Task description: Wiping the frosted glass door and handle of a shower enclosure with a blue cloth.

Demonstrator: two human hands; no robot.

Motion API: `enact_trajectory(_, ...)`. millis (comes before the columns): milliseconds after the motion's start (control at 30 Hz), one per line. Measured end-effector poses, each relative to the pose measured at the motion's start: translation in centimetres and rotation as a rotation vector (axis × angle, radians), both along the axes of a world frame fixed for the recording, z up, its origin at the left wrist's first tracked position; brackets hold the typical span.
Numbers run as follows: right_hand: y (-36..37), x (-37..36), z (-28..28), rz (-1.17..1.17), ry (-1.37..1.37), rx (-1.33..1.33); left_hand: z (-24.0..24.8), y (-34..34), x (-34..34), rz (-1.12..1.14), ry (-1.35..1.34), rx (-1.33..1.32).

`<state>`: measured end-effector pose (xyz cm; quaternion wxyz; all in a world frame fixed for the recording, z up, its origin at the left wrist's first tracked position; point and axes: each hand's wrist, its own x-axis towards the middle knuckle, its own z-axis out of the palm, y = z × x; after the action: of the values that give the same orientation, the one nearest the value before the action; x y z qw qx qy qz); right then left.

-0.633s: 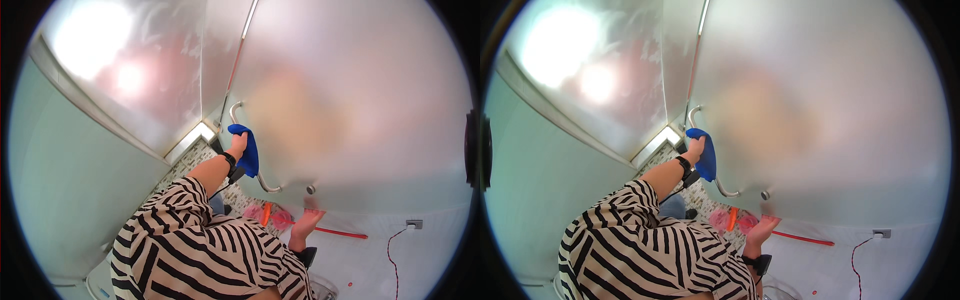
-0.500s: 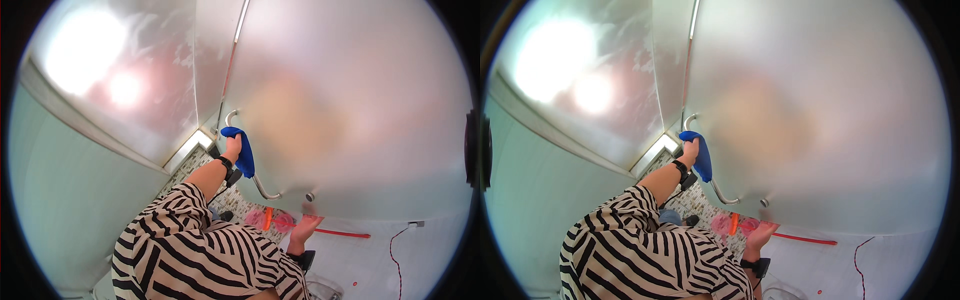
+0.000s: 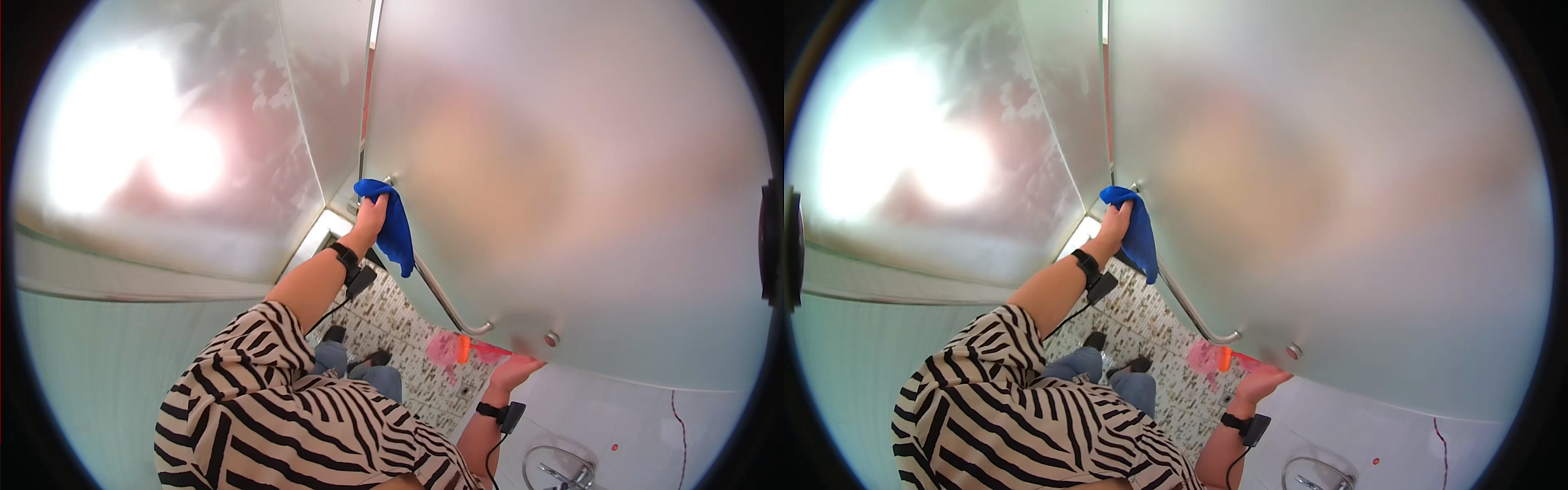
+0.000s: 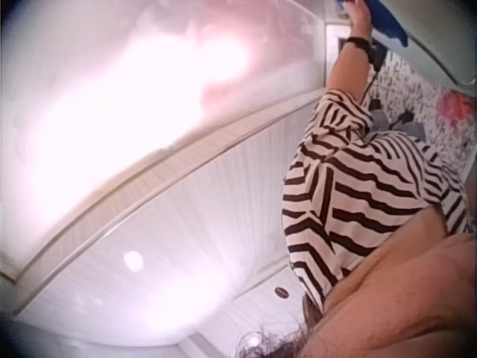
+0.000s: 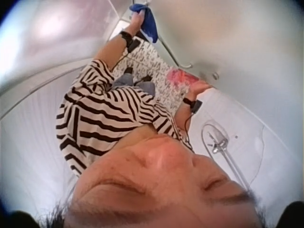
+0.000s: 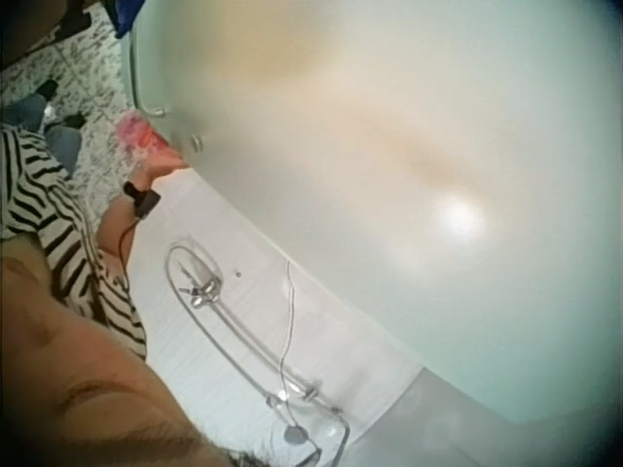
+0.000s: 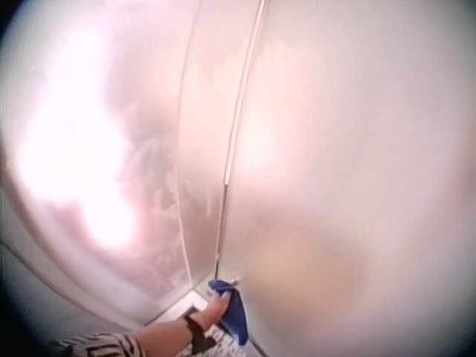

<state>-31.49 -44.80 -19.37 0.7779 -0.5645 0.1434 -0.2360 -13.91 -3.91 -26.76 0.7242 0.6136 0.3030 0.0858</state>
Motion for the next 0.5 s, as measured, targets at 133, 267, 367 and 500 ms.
enact_trajectory(133, -0.1, 0.6, -5.6, -0.051, -0.134, 0.195, -2.1, 1.3, 0.5, -0.033, -0.123, -0.05)
enact_trajectory(267, -3.5, 0.4, -14.7, -0.099, -0.185, 0.216, -2.7, 1.4, -0.2, -0.113, -0.245, -0.115)
enact_trajectory(367, -4.5, -0.1, -17.6, 0.023, -0.099, -0.29, -3.5, 1.7, -0.7, 0.104, -0.392, -0.119)
enact_trajectory(500, -3.2, 1.5, -18.6, -0.103, -0.204, -0.277, -6.2, 4.5, 3.2, 0.261, -0.757, 0.299)
